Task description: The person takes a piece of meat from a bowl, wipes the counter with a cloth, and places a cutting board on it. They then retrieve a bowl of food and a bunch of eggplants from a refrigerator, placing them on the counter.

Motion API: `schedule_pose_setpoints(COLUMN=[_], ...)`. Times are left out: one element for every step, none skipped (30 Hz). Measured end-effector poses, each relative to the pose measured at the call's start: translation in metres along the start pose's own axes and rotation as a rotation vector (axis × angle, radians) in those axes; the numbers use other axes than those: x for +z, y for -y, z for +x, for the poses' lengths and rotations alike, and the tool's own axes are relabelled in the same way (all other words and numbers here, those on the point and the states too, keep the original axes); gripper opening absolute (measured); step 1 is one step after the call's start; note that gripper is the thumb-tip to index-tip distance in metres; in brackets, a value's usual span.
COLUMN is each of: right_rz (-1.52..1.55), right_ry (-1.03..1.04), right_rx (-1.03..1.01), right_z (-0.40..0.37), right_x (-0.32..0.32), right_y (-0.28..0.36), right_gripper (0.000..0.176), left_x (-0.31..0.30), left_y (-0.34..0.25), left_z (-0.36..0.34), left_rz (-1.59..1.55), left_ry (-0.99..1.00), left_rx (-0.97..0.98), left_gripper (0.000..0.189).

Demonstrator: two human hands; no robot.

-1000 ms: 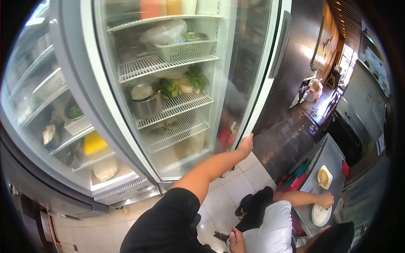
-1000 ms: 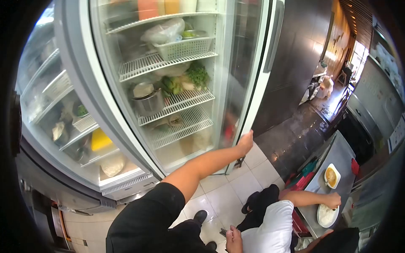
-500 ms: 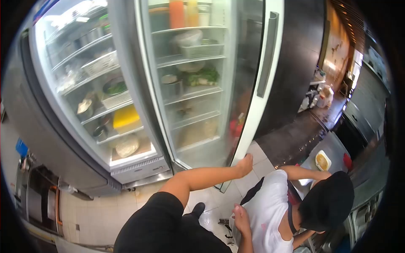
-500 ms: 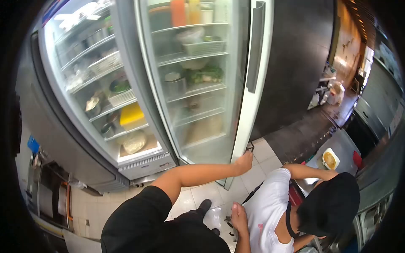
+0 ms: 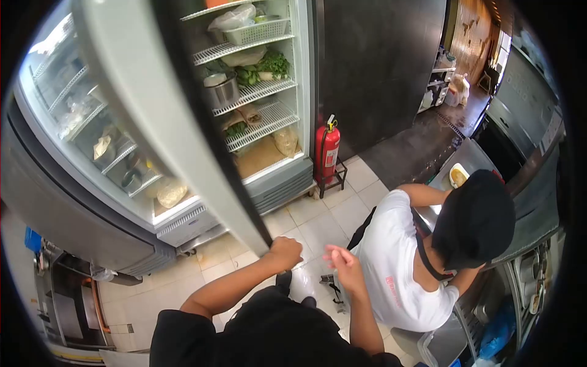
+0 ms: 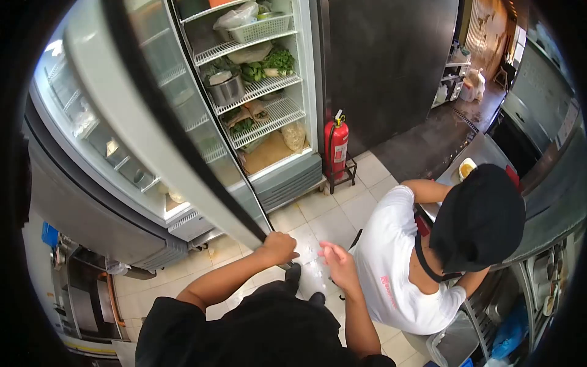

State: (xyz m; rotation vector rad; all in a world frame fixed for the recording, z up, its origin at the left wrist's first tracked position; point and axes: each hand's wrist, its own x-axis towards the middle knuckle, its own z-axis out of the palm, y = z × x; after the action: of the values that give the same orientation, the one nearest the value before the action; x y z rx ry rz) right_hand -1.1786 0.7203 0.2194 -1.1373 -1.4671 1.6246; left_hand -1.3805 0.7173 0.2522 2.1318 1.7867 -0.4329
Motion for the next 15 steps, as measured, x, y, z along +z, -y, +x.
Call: schedule_pose_setpoints(right_rz=[0.104,0.206,0.204,0.321,0.441,0.532,0.622,0.662,0.702,0.770,0.806,0.841,0.872,0.885,0.898], right_ry=[0.037,0.073,0.074,0.183,0.290,0.421,0.550,0.655,0.759,0.837,0.877,0.918,0.999,1.039,1.081], right_rx=[-0.115,-0.234,-0.224,-0.402,-0.579,-0.568,-0.550,-0.598,-0.648,-0.679,-0.680,-0.681,-0.743,-0.771,-0.797], right_z=[-0.001,0.000,0.000,0.000,-0.002,-0.005,-0.011,-0.016,-0.019,-0.020,-0.019,-0.018,-0.012,-0.004,0.004], right_x=[0.006,0.012,0.018,0.024,0.028,0.029,0.031,0.036,0.041,0.049,0.058,0.068,0.077,0.085,0.092], right_y=[0.025,0.049,0.068,0.086,0.104,0.124,0.144,0.164,0.182,0.196,0.205,0.214,0.222,0.232,0.242], right_gripper=[0.041,0.045,0.045,0.050,0.056,0.064,0.072,0.071,0.070,0.070,0.071,0.071,0.071,0.070,0.070], left_x=[0.009,0.020,0.027,0.034,0.043,0.056,0.074,0.086,0.088,0.092,0.100,0.107,0.111,0.115,0.118], left_y=[0.005,0.014,0.021,0.028,0.037,0.048,0.059,0.068,0.075,0.082,0.087,0.092,0.098,0.104,0.112], left_z=[-0.006,-0.008,-0.012,-0.016,-0.019,-0.020,-0.022,-0.027,-0.035,-0.038,-0.044,-0.048,-0.051,-0.055,-0.056], left_rz=[-0.035,-0.093,-0.158,-0.222,-0.274,-0.276,-0.288,-0.301,-0.347,-0.352,-0.393,-0.434,-0.443,-0.438,-0.436], left_ry=[-0.011,-0.003,0.032,0.066,0.067,0.068,0.055,0.047,0.095,0.100,0.119,0.131,0.133,0.175,0.212], left_rx=[-0.068,-0.105,-0.162,-0.221,-0.267,-0.268,-0.310,-0.350,-0.373,-0.371,-0.450,-0.529,-0.524,-0.580,-0.637], left_gripper=[0.036,0.046,0.046,0.047,0.044,0.044,0.046,0.047,0.050,0.050,0.051,0.053,0.053,0.053,0.054])
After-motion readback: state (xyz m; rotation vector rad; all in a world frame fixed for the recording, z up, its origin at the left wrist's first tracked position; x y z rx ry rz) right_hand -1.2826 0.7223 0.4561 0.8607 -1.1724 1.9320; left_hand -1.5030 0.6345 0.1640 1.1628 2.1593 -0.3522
